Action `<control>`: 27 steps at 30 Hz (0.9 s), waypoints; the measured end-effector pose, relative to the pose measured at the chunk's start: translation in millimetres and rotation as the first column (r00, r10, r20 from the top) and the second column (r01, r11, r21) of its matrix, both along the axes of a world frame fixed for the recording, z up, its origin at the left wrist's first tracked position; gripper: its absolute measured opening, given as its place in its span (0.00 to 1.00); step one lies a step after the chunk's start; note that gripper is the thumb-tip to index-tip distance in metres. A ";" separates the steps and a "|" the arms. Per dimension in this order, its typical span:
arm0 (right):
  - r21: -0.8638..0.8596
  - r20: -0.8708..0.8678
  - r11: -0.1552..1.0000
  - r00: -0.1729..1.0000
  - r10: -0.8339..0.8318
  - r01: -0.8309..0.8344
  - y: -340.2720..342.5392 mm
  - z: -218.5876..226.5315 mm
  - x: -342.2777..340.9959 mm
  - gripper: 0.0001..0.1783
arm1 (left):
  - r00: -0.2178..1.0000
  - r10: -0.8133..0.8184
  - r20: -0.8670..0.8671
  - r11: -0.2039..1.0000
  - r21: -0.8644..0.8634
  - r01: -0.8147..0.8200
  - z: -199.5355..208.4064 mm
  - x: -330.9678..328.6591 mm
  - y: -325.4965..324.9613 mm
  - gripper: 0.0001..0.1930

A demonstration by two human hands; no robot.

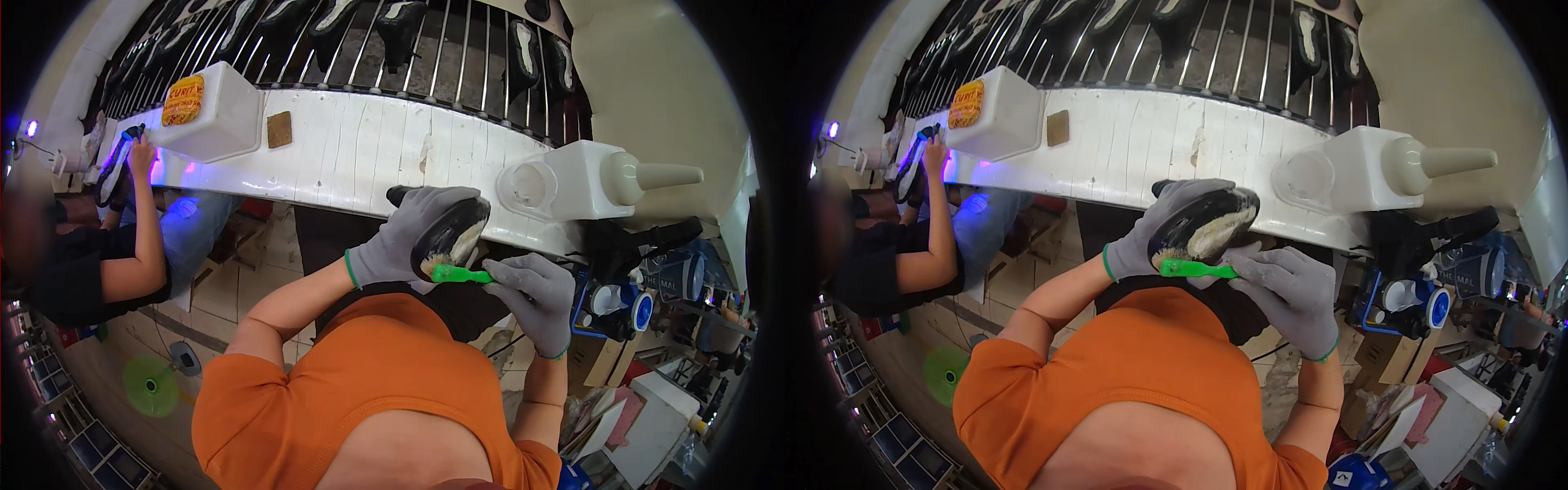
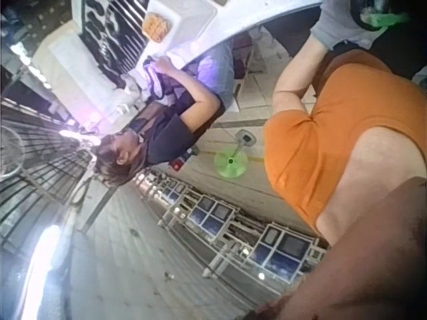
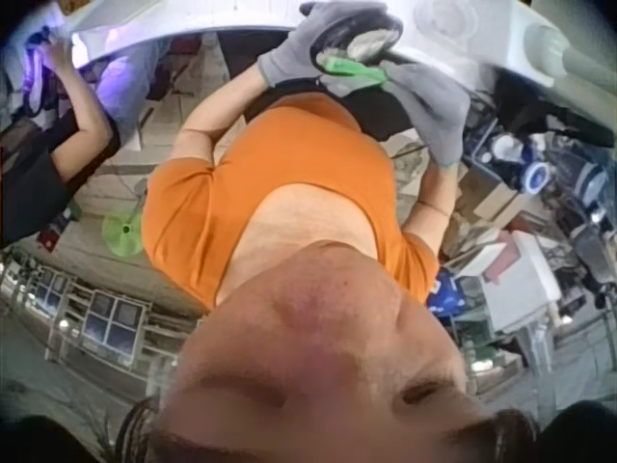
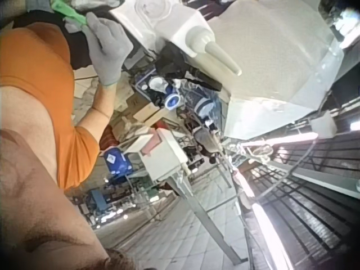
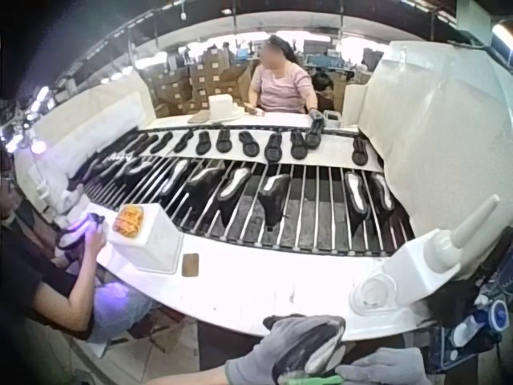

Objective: Applying adhesive to the sole of a shoe using a brush and a container of liquid.

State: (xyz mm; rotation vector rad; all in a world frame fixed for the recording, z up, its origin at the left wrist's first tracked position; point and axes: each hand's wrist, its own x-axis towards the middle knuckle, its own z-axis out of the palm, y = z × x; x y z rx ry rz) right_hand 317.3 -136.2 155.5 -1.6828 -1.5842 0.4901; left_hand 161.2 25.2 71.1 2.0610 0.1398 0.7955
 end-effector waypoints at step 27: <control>0.025 0.120 0.997 0.989 -0.082 0.079 34.3 28.0 46.1 0.13 | 0.572 -0.689 -0.445 0.725 -0.425 0.542 1.3 54.2 92.4 0.34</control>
